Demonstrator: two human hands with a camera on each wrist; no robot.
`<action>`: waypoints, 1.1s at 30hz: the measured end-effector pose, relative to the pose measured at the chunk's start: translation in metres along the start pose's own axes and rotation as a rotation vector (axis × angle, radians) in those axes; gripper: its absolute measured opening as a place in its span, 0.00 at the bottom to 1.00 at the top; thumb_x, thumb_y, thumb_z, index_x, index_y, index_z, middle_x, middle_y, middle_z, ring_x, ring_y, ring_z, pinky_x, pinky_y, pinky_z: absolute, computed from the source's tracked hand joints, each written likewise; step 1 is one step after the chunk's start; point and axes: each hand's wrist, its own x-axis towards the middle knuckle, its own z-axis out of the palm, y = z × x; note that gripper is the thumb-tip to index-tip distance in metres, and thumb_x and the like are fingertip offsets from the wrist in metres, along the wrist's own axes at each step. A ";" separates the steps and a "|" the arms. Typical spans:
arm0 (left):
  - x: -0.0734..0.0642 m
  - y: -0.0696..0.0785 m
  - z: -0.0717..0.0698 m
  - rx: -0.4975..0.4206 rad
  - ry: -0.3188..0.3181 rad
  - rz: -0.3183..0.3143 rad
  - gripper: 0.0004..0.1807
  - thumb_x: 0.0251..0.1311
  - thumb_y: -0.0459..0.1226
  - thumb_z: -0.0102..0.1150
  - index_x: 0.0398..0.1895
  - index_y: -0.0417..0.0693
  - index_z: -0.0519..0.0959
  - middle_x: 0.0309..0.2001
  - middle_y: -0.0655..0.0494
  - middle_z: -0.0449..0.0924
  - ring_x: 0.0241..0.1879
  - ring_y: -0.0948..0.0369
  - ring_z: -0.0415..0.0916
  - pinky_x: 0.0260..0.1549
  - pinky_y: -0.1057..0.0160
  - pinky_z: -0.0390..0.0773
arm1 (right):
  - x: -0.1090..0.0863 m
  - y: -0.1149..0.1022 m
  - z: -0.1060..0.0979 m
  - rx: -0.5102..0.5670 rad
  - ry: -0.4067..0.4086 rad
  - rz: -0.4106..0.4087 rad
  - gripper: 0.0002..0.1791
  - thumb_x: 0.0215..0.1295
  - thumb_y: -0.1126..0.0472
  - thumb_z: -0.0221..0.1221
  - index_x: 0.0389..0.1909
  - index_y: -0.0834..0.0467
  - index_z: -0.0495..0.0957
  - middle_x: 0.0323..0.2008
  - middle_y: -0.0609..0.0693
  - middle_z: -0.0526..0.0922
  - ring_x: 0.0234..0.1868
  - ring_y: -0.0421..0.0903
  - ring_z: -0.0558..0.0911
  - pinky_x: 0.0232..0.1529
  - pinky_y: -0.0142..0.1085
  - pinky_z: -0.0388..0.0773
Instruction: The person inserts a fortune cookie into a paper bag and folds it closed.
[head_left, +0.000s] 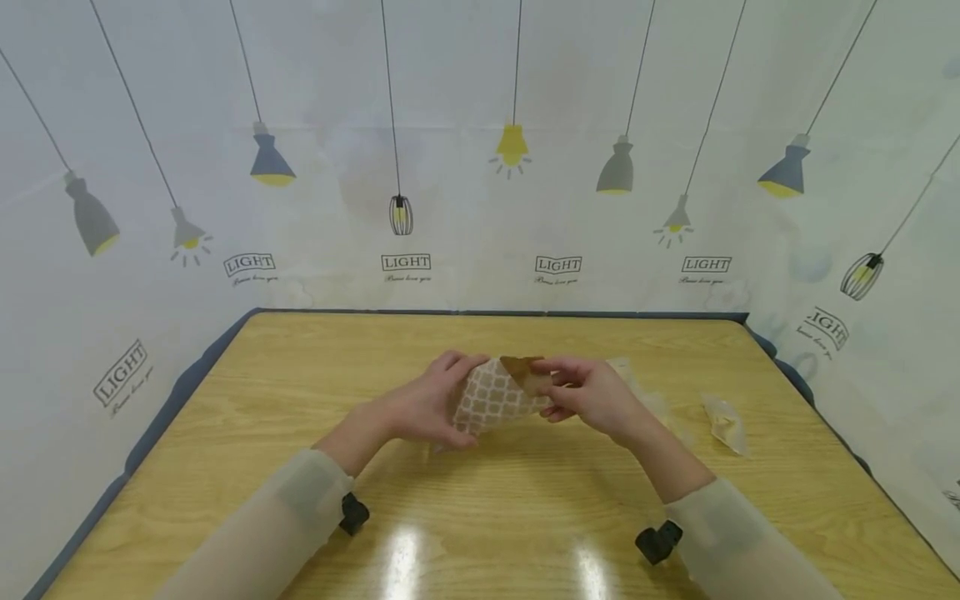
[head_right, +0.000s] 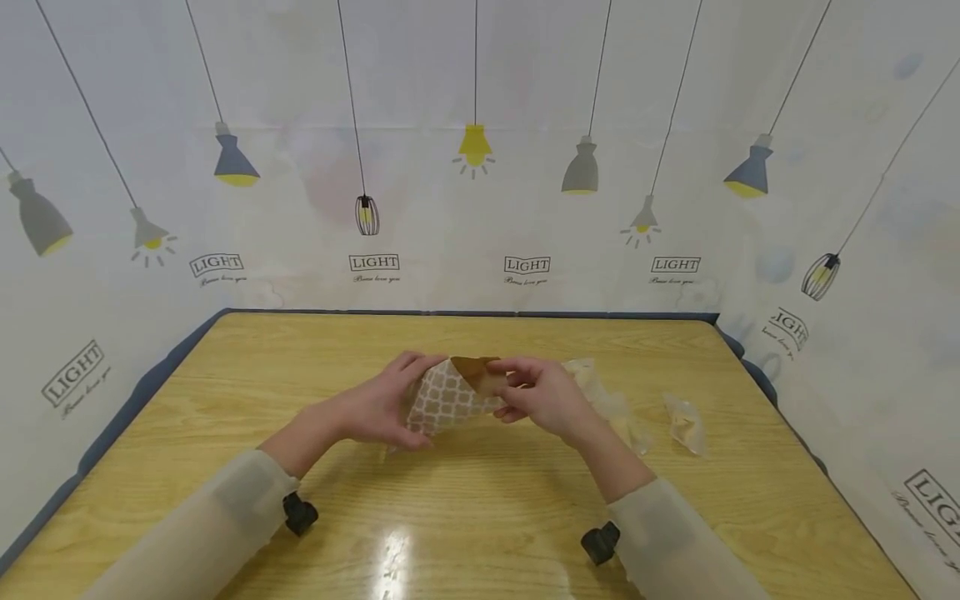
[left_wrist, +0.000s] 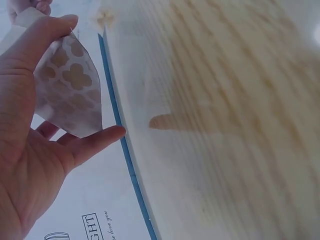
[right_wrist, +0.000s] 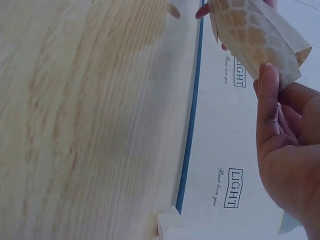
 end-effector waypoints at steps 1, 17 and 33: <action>-0.001 0.000 0.000 -0.009 -0.006 -0.006 0.70 0.47 0.42 0.88 0.90 0.54 0.51 0.76 0.42 0.60 0.70 0.47 0.68 0.74 0.39 0.76 | 0.000 0.000 0.000 0.003 0.002 -0.001 0.24 0.80 0.69 0.59 0.74 0.65 0.77 0.57 0.69 0.86 0.41 0.54 0.93 0.46 0.42 0.93; -0.005 -0.006 -0.001 -0.032 0.002 0.008 0.73 0.43 0.46 0.91 0.89 0.51 0.52 0.77 0.42 0.62 0.76 0.45 0.63 0.77 0.35 0.70 | -0.002 0.004 -0.005 0.023 0.010 -0.002 0.25 0.79 0.70 0.61 0.74 0.64 0.77 0.58 0.68 0.87 0.41 0.51 0.93 0.48 0.43 0.93; -0.004 -0.005 0.004 -0.005 0.031 -0.038 0.73 0.40 0.46 0.93 0.88 0.55 0.52 0.77 0.39 0.59 0.76 0.42 0.58 0.74 0.32 0.72 | -0.008 0.009 -0.010 0.112 -0.110 0.091 0.32 0.78 0.60 0.67 0.79 0.61 0.73 0.62 0.68 0.86 0.47 0.57 0.94 0.52 0.51 0.92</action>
